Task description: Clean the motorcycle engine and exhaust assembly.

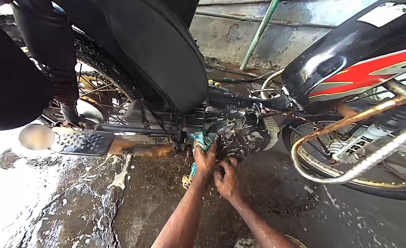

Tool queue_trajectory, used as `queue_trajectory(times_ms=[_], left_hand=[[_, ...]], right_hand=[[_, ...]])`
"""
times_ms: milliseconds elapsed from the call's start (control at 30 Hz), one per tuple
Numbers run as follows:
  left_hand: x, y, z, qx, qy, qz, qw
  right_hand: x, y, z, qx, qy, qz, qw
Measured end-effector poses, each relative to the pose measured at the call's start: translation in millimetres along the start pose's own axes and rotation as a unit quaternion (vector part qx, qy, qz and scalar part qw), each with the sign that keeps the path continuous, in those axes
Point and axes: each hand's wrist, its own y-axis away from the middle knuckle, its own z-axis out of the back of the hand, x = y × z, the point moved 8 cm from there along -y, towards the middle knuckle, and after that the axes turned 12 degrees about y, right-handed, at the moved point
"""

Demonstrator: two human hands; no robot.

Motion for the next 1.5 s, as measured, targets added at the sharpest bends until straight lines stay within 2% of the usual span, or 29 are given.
queue_trajectory(times_ms=[67, 100, 167, 233, 300, 433, 700, 867, 967, 1067, 1133, 1200, 1300, 1400, 1433, 1500], left_hand=[[-6.5, 7.2, -10.0, 0.059, -0.025, -0.019, 0.998], [-9.6, 6.2, -21.6, 0.118, -0.070, -0.010, 0.990], [-14.7, -2.3, -51.4, 0.265, -0.203, 0.037, 0.942], [-17.6, -17.2, -74.3, 0.340, -0.296, 0.085, 0.889], [-17.3, -33.4, -84.0, 0.319, -0.325, 0.139, 0.879], [-23.7, -36.3, -91.9, 0.253, -0.335, 0.177, 0.890], [-27.3, -41.4, -97.4, 0.327, -0.414, 0.076, 0.846], [-12.2, -57.5, -76.9, 0.353, -0.326, 0.006, 0.877], [-14.0, -54.1, -80.9, 0.330, -0.374, 0.054, 0.865], [-19.2, -42.7, -85.0, 0.239, -0.428, 0.112, 0.864], [-18.5, -43.4, -85.4, 0.211, -0.426, 0.120, 0.872], [-14.1, -48.0, -83.0, 0.223, -0.403, 0.094, 0.882], [-1.0, -50.5, -72.0, 0.248, -0.290, 0.074, 0.921], [-0.8, -54.9, -77.8, 0.263, -0.239, 0.081, 0.931], [0.4, -53.1, -75.1, 0.246, -0.239, 0.088, 0.935], [-1.1, -45.9, -65.9, 0.160, -0.239, 0.071, 0.955]], right_hand=[[0.4, 1.4, -0.1, -0.002, 0.010, -0.005, 1.000], [0.8, 1.3, -0.4, 0.007, 0.015, -0.010, 1.000], [2.1, -0.1, -0.1, 0.023, 0.019, -0.017, 0.999], [2.3, -0.5, 0.2, 0.030, 0.010, -0.015, 0.999], [1.2, -0.2, -0.4, 0.023, 0.007, -0.012, 1.000], [3.9, 1.7, 2.8, 0.015, 0.013, -0.013, 1.000], [5.2, 2.9, 0.6, 0.074, 0.003, -0.066, 0.995], [1.3, 2.9, -6.9, 0.068, -0.056, -0.055, 0.995], [-1.9, 2.8, -5.1, 0.051, -0.085, -0.061, 0.993], [-1.8, 7.4, -1.5, 0.065, -0.093, -0.079, 0.990], [-2.8, 8.1, -1.2, 0.066, -0.095, -0.090, 0.989], [-5.0, 7.0, -7.0, 0.065, -0.110, -0.108, 0.986], [-1.1, 6.8, -6.7, 0.062, -0.107, -0.110, 0.986], [-6.2, 3.5, -8.4, 0.060, -0.121, -0.111, 0.985], [-7.6, 5.2, -12.2, 0.061, -0.127, -0.109, 0.984], [-9.4, 7.0, -13.9, 0.053, -0.146, -0.104, 0.982]])
